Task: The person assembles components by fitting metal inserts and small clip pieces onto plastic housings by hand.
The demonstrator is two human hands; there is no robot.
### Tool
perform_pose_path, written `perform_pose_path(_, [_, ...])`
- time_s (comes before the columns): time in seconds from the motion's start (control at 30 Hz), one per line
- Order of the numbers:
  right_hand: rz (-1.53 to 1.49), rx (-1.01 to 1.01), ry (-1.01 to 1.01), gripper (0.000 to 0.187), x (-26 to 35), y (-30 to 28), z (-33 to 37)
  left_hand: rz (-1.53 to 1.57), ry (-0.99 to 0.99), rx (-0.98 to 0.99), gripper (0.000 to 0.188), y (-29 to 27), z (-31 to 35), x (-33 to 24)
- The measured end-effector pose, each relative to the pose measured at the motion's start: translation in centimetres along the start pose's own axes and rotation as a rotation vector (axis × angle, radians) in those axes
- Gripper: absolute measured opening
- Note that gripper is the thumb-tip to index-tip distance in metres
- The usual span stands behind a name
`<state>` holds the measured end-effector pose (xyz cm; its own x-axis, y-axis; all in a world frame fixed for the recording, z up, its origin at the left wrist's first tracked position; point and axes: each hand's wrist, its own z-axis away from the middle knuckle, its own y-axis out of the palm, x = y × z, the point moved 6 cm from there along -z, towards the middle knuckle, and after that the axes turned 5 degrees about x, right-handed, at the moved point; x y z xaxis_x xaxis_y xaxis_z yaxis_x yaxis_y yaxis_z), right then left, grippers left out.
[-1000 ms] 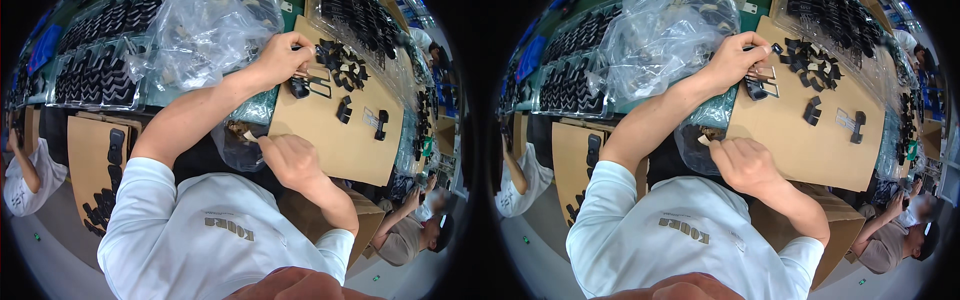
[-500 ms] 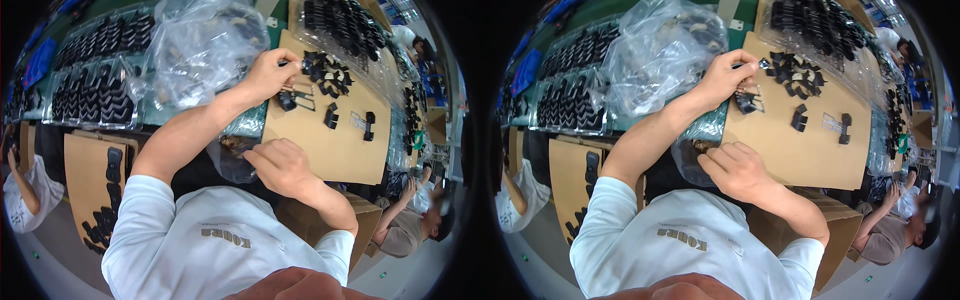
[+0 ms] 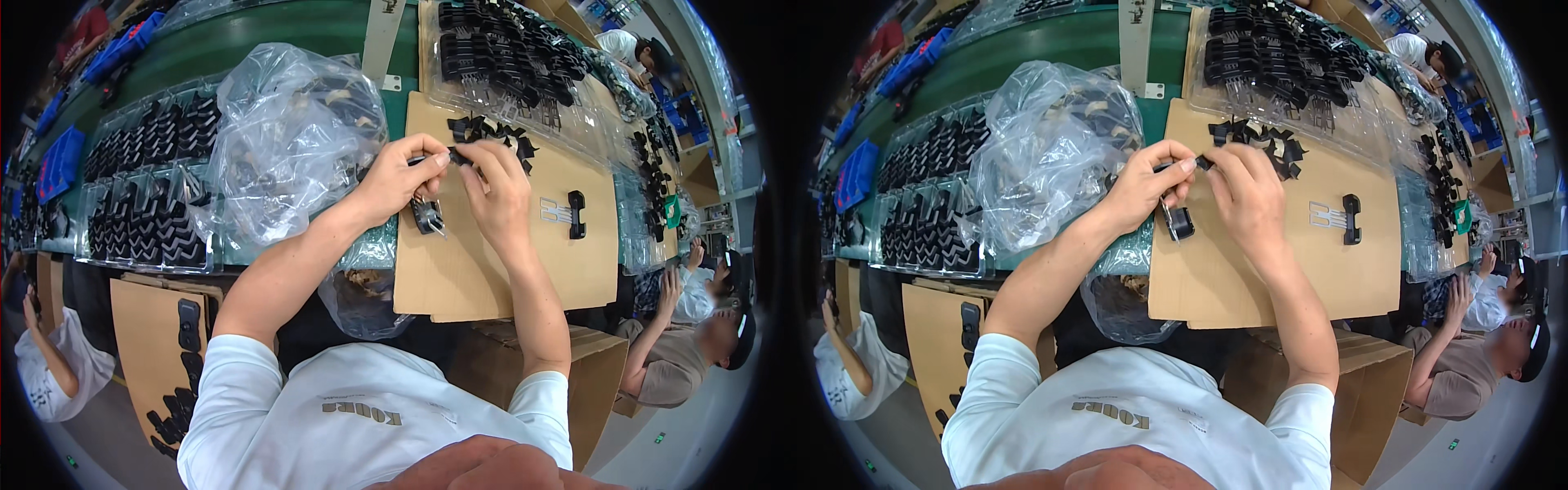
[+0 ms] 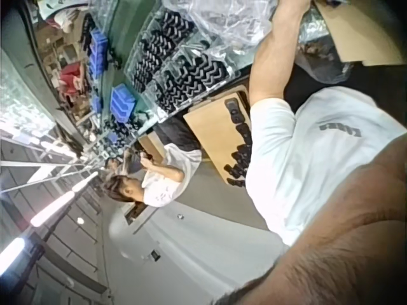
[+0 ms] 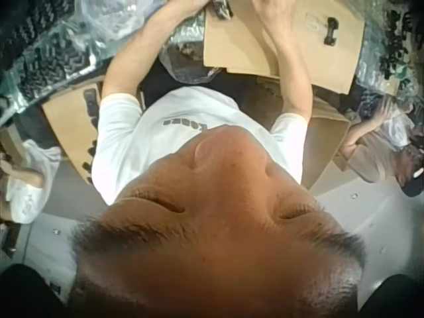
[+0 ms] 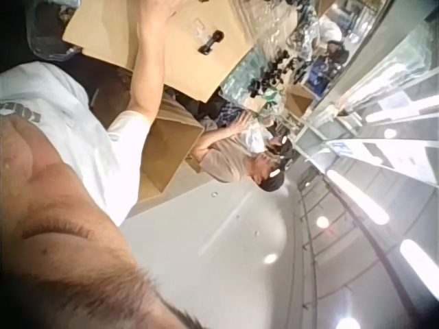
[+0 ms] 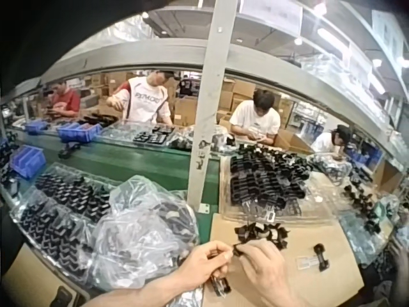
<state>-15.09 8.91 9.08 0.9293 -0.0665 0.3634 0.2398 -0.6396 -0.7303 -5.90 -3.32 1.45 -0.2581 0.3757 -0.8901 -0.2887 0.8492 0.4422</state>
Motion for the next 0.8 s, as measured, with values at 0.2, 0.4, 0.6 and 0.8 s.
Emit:
perform_pose_path(0.2, [-0.802, 0.066, 0.54, 0.025, -6.2, 3.1, 0.7, -0.04, 0.086, -0.126, 0.023, -0.6, -0.2, -0.1])
perform_pose_path(0.4, [-1.444, 0.093, 0.815, 0.013, -7.6, 5.5, 2.2, -0.135, 0.269, -0.268, 0.032, -1.6, 0.2, -0.4])
perform_pose_path(0.6, [-1.347, 0.076, 0.751, 0.011, -5.9, 5.8, 2.4, -0.109, 0.428, -0.288, 0.033, -2.1, 0.2, -0.4])
perform_pose_path(0.8, [-1.406, 0.202, 0.791, 0.013, -3.8, 6.2, 2.7, -0.043, 0.49, -0.314, 0.034, -1.6, 0.3, -1.0])
